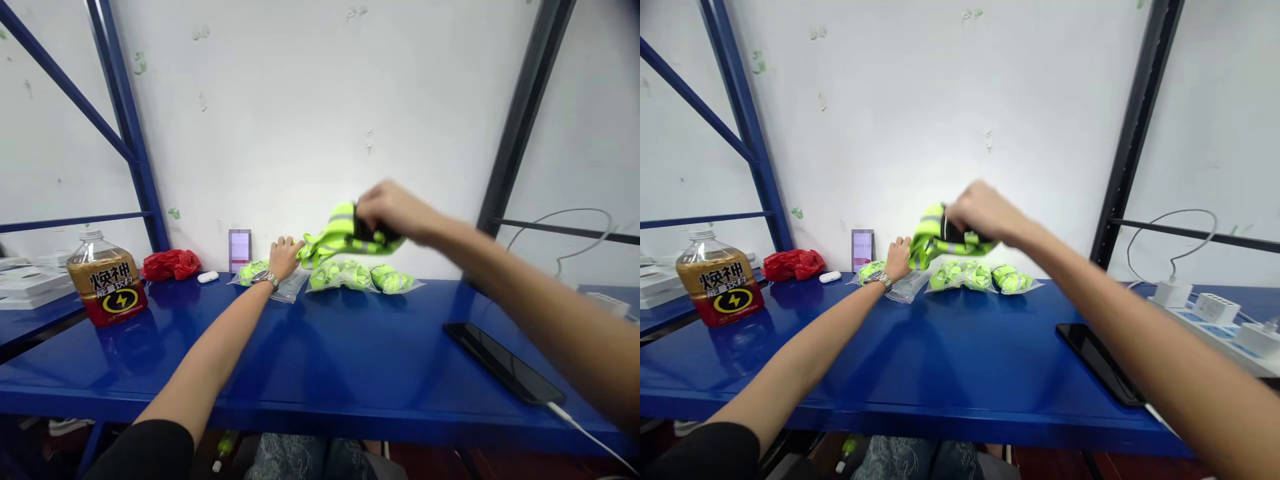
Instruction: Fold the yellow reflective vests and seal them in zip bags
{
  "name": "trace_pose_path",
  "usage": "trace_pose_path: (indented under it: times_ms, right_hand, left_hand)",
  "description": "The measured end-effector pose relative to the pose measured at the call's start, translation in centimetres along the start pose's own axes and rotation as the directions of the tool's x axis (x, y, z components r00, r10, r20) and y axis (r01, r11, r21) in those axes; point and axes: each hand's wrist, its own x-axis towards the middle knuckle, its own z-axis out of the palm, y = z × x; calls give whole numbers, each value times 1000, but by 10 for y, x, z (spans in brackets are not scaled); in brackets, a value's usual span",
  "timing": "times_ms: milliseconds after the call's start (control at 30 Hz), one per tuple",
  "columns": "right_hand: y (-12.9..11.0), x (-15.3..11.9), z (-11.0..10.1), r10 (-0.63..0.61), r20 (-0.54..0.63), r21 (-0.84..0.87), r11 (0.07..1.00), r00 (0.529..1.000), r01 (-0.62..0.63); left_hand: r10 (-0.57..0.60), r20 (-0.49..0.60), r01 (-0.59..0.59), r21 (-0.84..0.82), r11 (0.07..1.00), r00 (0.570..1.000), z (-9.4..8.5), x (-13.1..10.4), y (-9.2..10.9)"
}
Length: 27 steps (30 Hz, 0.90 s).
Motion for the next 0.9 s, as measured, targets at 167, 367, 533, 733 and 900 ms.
trace_pose_path:
  times_ms: [167, 367, 533, 733, 900]
  right_hand:
    - [33, -52, 93, 206, 135, -238, 956, 969, -170]
    - [70, -66, 157, 269, 317, -336, 929, 909, -157]
    - [89, -66, 167, 304, 363, -311, 931, 881, -193]
    - [97, -71, 168, 263, 342, -162, 962, 902, -219]
    - [102, -74, 171, 249, 275, -27, 968, 929, -251]
  left_hand:
    - [99, 164, -172, 531, 830, 982, 2, 11, -26]
    - [-53, 271, -116, 567, 816, 961, 35, 11, -37]
    - [-179, 473, -106, 515, 850, 863, 27, 19, -39]
    - [-46, 465, -162, 396, 904, 884, -25, 22, -3]
    - [227, 322, -323, 286, 902, 919, -56, -65, 48]
